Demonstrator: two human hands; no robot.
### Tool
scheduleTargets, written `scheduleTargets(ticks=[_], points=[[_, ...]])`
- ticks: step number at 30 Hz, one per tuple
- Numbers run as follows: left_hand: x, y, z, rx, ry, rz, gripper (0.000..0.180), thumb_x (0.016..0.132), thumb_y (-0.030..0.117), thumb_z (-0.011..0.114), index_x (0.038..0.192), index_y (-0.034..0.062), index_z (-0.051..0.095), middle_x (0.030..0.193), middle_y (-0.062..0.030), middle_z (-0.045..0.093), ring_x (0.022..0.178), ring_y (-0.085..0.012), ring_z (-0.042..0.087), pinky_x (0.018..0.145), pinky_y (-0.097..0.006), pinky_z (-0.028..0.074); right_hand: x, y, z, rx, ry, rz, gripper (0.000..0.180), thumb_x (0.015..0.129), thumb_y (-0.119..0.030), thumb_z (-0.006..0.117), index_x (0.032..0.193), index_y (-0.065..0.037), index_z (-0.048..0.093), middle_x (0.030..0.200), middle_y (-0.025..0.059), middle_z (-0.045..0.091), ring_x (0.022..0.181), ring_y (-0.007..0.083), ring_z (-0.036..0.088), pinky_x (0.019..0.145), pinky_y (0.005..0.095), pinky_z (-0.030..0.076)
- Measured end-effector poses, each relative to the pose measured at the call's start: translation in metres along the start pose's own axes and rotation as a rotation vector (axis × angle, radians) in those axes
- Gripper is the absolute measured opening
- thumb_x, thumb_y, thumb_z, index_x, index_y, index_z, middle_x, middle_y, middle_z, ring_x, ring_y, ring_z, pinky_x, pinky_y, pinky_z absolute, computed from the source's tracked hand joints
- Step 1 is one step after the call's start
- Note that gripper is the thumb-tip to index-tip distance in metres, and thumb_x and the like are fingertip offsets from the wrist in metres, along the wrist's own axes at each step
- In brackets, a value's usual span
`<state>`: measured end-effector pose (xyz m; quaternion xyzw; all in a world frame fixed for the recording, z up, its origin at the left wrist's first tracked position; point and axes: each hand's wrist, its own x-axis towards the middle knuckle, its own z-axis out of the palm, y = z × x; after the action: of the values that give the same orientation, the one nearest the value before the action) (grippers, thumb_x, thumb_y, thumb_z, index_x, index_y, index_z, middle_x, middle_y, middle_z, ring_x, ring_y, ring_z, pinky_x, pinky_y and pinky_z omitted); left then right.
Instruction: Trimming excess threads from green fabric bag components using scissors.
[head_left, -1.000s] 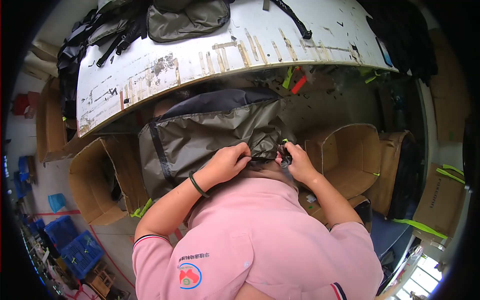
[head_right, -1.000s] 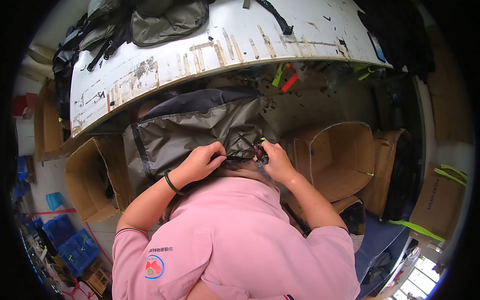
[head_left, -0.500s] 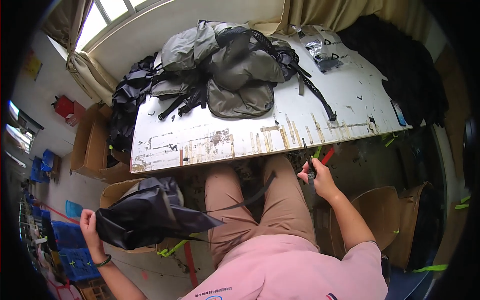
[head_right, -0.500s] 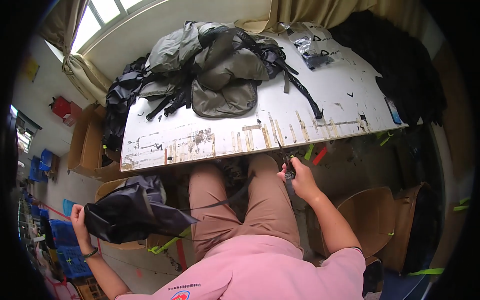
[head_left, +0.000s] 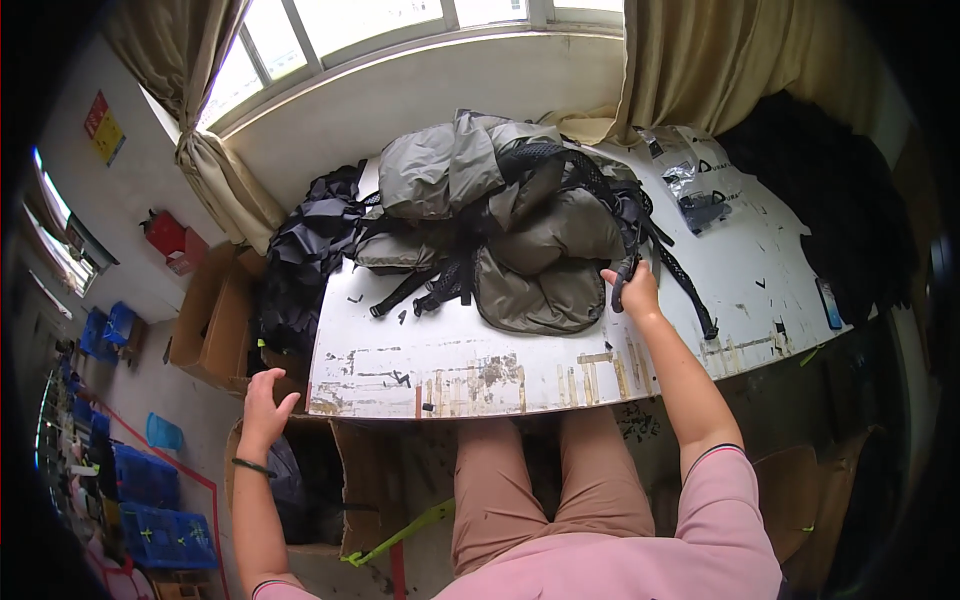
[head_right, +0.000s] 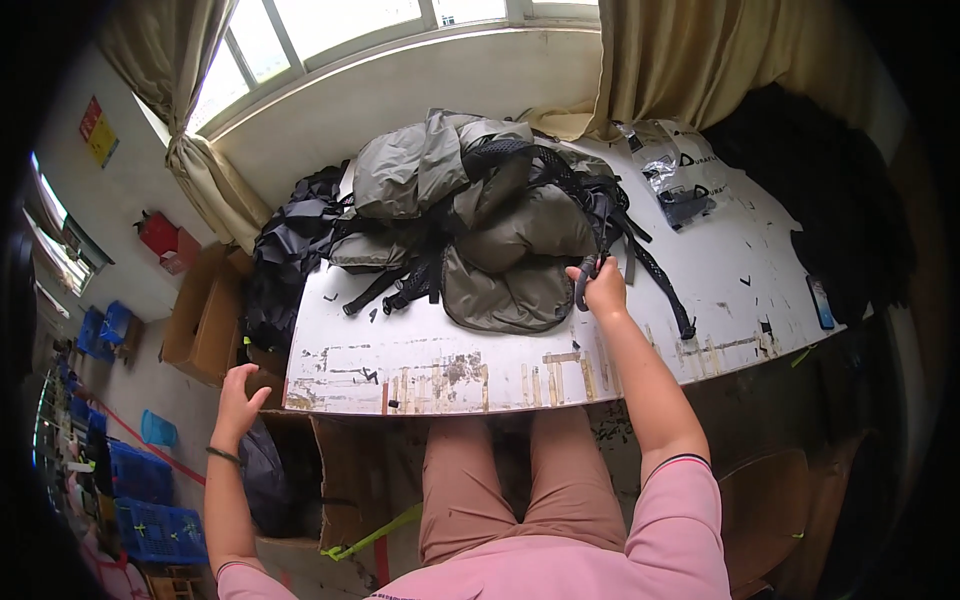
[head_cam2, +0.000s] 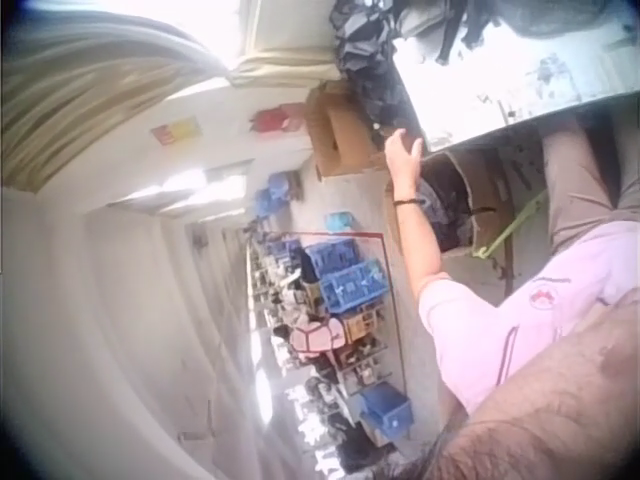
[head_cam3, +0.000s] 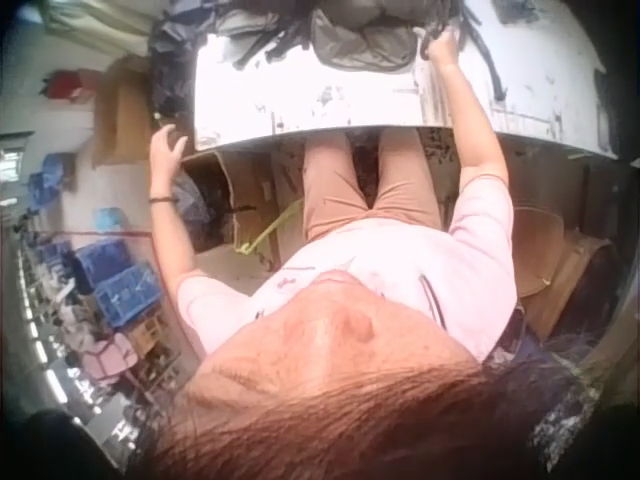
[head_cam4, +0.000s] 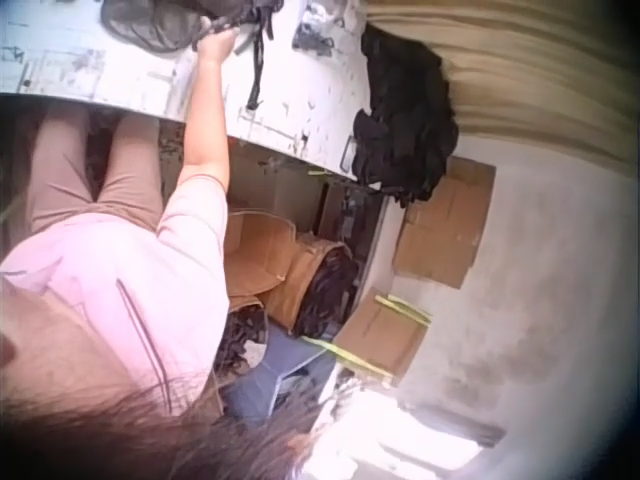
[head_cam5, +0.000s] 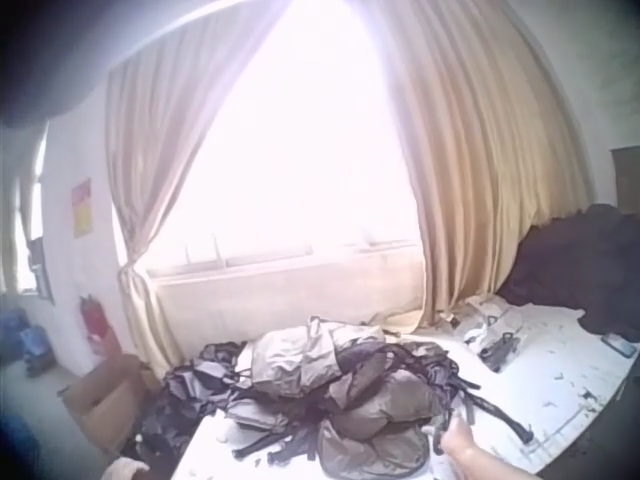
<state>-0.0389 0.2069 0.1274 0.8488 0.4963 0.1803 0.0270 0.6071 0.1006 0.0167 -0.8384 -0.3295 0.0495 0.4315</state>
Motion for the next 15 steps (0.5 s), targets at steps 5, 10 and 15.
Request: scheduleTargets(ticks=[5, 10, 15], points=[[0.179, 0.114, 0.107, 0.136, -0.039, 0.288, 0.102, 0.069, 0.028, 0.086, 0.152, 0.0199, 0.027, 0.154, -0.0156, 0.027, 0.143, -0.0354, 0.029, 0.114, -0.056, 0.026, 0.023, -0.020, 0.025, 0.037, 0.042, 0.028, 0.070, 0.068, -0.047, 0.088, 0.101, -0.001, 0.047, 0.088, 0.0169, 0.067, 0.088, 0.0388, 0.067, 0.079, 0.0452, 0.050], [0.294, 0.140, 0.167, 0.413, -0.134, 0.198, 0.141, 0.050, 0.040, 0.094, 0.158, 0.0263, 0.006, 0.164, -0.0164, 0.004, 0.148, -0.0375, 0.019, 0.112, -0.067, 0.023, 0.028, -0.038, 0.047, 0.039, -0.044, -0.150, 0.077, 0.067, -0.035, 0.088, 0.118, -0.001, 0.041, 0.100, 0.0175, 0.065, 0.090, 0.0403, 0.064, 0.078, 0.0454, 0.049], [0.332, 0.118, 0.209, 0.128, -0.411, 0.172, 0.139, 0.046, 0.021, 0.096, 0.157, 0.0269, 0.013, 0.162, -0.0213, 0.012, 0.137, -0.0417, 0.039, 0.105, -0.049, 0.046, 0.037, -0.018, 0.065, -0.043, -0.049, -0.384, 0.090, 0.066, -0.011, 0.080, 0.142, -0.003, 0.034, 0.108, 0.0154, 0.064, 0.095, 0.0398, 0.057, 0.085, 0.0459, 0.045]])
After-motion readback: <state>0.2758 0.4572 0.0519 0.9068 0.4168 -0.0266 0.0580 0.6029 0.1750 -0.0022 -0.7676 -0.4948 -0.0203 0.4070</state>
